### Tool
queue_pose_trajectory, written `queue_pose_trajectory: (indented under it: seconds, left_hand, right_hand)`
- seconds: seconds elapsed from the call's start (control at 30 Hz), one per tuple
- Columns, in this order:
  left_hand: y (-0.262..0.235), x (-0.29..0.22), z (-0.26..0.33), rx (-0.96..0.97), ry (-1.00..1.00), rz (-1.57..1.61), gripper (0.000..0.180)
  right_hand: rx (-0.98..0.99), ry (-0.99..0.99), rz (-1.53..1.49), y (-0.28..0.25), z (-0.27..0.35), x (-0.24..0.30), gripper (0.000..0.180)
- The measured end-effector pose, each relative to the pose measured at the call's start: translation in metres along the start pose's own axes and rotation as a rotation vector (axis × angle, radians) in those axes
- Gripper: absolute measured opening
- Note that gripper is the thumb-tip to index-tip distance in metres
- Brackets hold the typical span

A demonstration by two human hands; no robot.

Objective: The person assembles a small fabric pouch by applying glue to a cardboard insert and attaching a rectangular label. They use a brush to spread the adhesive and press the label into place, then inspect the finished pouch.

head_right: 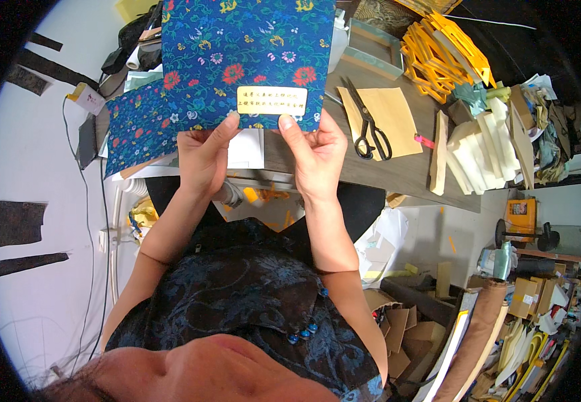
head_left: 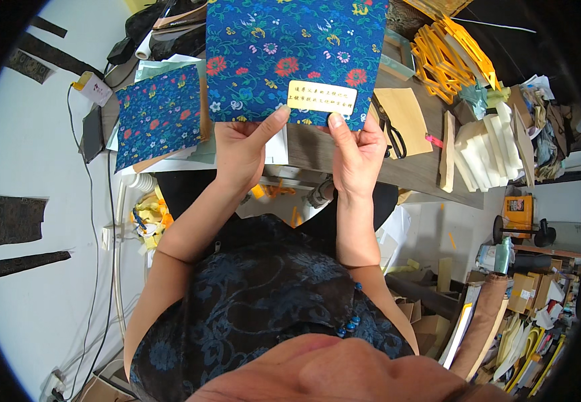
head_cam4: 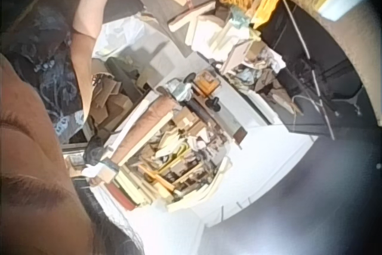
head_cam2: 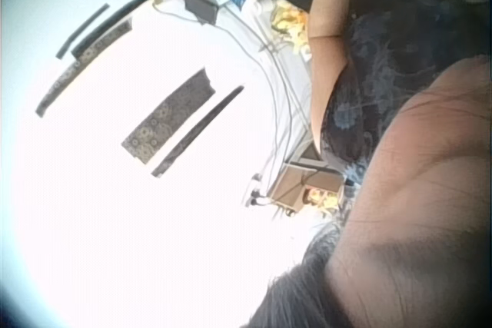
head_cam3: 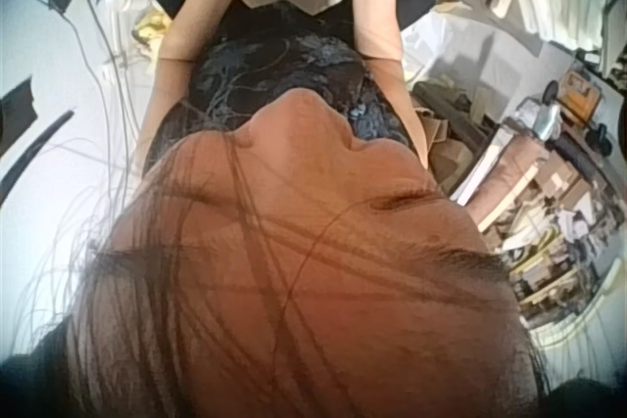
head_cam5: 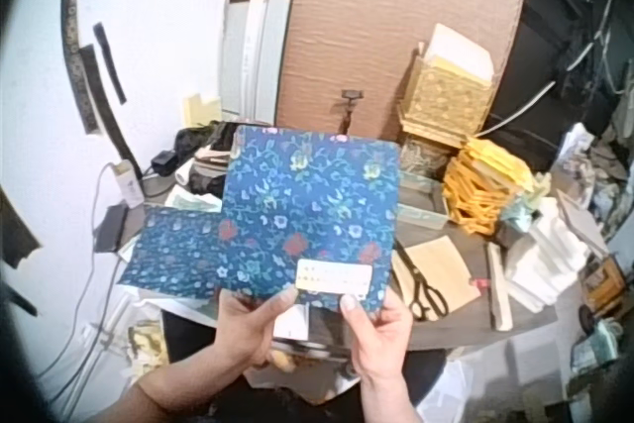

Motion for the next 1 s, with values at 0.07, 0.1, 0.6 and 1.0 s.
queue_pose_trajectory:
  seconds: [0.07, 0.1, 0.6, 1.0]
  left_hand:
    - [-0.002, -0.002, 0.0, -0.032, 0.02, -0.006, 0.021]
    - [-0.005, -0.001, -0.001, -0.043, 0.019, -0.009, 0.021]
    - [-0.014, 0.004, 0.001, -0.024, -0.005, 0.036, 0.007]
    - [-0.009, 0.002, 0.001, -0.025, -0.032, 0.063, 0.01]
  right_hand:
    - [0.001, 0.017, 0.004, 0.0, 0.0, 0.0, 0.023]
    - [0.004, 0.037, -0.011, 0.001, -0.001, 0.002, 0.023]
    - [0.006, 0.144, 0.063, 0.011, -0.003, 0.002, 0.018]
    - [0.038, 0.143, 0.121, 0.009, -0.006, 0.001, 0.016]
Point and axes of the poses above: each hand's wrist, its own z-axis away from the middle knuckle, its own y-axis out of the palm, x = y × z, the point moved 7 cm from there along -z, towards the middle knuckle, and after that the axes turned 11 degrees about z, right-handed, at the moved point
